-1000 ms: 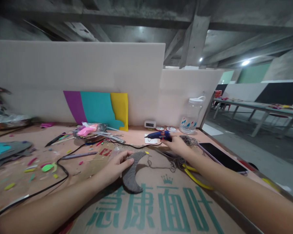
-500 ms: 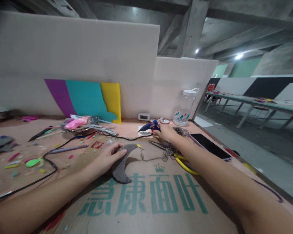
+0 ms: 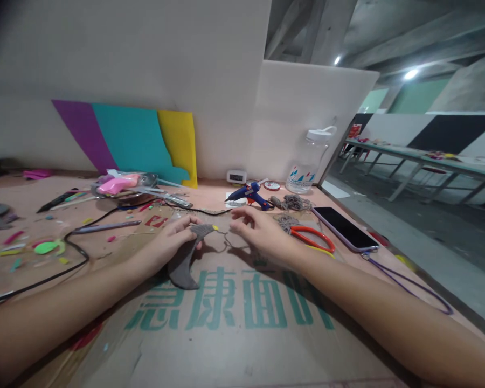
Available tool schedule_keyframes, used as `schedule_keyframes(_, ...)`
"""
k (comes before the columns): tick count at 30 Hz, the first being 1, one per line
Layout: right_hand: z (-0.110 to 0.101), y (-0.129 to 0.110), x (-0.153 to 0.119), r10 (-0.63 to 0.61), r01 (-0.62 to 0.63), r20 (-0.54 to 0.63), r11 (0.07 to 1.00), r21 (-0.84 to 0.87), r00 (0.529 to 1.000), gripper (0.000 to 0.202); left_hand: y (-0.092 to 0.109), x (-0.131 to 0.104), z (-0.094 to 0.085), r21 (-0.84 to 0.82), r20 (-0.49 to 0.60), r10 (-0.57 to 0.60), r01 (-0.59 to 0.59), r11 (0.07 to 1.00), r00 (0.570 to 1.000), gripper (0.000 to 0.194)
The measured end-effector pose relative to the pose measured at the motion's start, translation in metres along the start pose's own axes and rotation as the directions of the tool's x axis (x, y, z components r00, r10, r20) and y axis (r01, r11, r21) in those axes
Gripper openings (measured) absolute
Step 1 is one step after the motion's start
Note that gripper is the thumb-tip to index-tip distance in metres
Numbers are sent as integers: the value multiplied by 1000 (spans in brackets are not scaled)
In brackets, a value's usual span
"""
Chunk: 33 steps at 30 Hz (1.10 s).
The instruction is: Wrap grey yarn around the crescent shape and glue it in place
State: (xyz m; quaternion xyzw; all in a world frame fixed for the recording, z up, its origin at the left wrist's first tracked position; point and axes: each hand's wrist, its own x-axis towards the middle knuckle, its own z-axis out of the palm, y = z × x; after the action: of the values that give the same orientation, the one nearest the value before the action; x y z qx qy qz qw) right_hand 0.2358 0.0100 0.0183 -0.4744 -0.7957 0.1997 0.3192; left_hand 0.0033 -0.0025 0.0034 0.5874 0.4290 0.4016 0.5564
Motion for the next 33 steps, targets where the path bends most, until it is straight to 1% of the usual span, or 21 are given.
schedule_keyframes(2,8,-7,-5,51,-66,118,990,127,992,44,-3,2,-2,98,-1,74,-74,992,997,24)
schedule_keyframes(3,11,-10,-7,62,-88,158,983,162,985,45,-5,3,-3,151,4,127,-126,981,992,23)
schedule_keyframes(5,17,-14,-12,67,-105,201,977,187,977,39,-9,6,-5,235,13,209,-206,950,978,25)
schedule_keyframes(7,19,-16,-16,55,-96,204,976,194,977,29,-13,8,-6,289,7,228,-220,932,974,29)
schedule_keyframes(10,20,-18,-20,36,-66,198,987,149,979,26,-15,9,-7,331,21,202,-197,923,979,34)
schedule_keyframes(13,20,-19,-21,-14,1,207,998,59,978,27,-14,8,-7,354,38,238,-236,905,970,37)
schedule_keyframes(16,21,-20,-22,-109,115,232,993,-14,967,26,-13,8,-7,371,34,256,-250,894,966,32)
schedule_keyframes(20,21,-20,-24,-224,280,289,944,-172,931,27,-13,7,-6,345,17,195,-189,919,981,22)
schedule_keyframes(22,20,-20,-26,-235,307,289,922,-236,928,29,-12,7,-5,329,7,165,-158,931,986,20)
schedule_keyframes(24,18,-19,-28,-221,286,257,924,-255,941,27,-11,7,-5,330,18,166,-162,930,986,21)
schedule_keyframes(26,18,-17,-29,-184,231,204,945,-233,961,23,-11,7,-5,322,35,188,-189,928,982,22)
schedule_keyframes(27,18,-16,-29,-161,199,190,959,-200,969,23,-11,8,-5,322,54,191,-198,926,980,22)
schedule_keyframes(30,20,-13,-27,-86,97,161,993,-63,983,35,-13,9,-5,340,38,234,-233,911,972,23)
schedule_keyframes(32,23,-12,-24,-53,48,144,998,35,988,43,-15,10,-5,320,40,232,-233,918,972,25)
schedule_keyframes(33,24,-12,-23,-45,35,138,997,76,989,42,-17,10,-5,305,32,234,-232,924,972,27)
